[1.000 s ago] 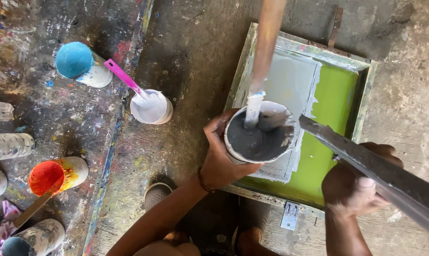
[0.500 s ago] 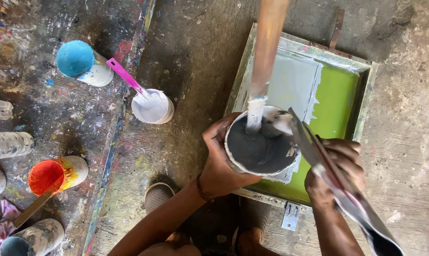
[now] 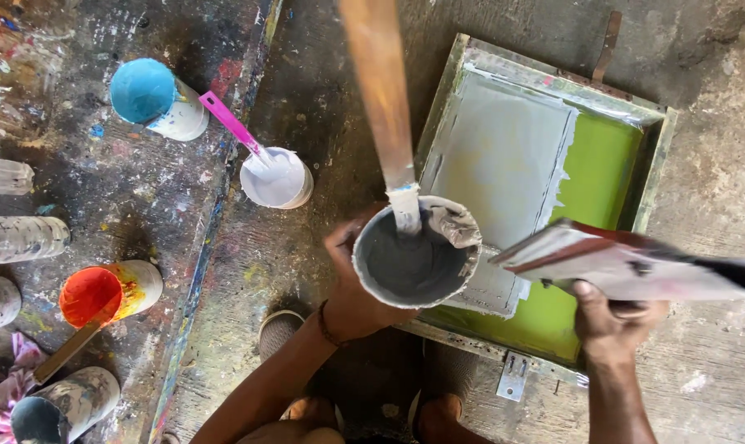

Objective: Preparing ink and applying it to a screen printing frame using a squeegee

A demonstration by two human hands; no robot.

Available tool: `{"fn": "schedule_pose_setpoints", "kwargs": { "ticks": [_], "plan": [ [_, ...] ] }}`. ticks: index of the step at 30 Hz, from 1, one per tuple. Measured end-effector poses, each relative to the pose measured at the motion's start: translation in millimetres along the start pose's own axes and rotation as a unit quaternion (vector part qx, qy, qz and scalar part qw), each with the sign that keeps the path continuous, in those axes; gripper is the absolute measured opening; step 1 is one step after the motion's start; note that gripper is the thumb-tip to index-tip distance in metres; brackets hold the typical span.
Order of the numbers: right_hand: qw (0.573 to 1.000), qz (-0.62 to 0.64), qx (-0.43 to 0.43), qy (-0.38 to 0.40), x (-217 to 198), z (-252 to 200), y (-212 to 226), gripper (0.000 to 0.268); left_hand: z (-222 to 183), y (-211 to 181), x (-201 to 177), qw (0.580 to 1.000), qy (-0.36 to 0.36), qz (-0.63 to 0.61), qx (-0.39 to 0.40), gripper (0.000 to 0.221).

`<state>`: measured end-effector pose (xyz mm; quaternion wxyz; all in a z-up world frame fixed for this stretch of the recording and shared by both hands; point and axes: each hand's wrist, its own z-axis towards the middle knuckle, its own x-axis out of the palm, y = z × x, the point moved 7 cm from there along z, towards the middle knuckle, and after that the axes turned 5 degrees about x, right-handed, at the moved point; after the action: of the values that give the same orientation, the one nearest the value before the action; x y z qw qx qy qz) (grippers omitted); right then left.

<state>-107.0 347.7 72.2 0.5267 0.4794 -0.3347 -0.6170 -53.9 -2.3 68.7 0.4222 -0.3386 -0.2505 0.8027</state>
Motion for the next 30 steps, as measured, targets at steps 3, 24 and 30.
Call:
{"fn": "schedule_pose_setpoints", "kwargs": {
  "ticks": [3, 24, 30],
  "plan": [
    [1.0, 0.002, 0.022, 0.009, -4, 11, 22, 0.052, 0, 4, 0, 0.963, 0.005, -0.254, -0.091, 0.115],
    [0.964, -0.203, 0.053, 0.162, 41, -37, -20, 0.017, -4, 23, -50, 0.96, -0.027, -0.206, -0.19, 0.12],
    [0.857, -0.479, -0.074, 0.177, 101, -74, -17, 0.022, -2, 18, -61, 0.965, -0.04, -0.186, -0.182, 0.115]
  ]
}}
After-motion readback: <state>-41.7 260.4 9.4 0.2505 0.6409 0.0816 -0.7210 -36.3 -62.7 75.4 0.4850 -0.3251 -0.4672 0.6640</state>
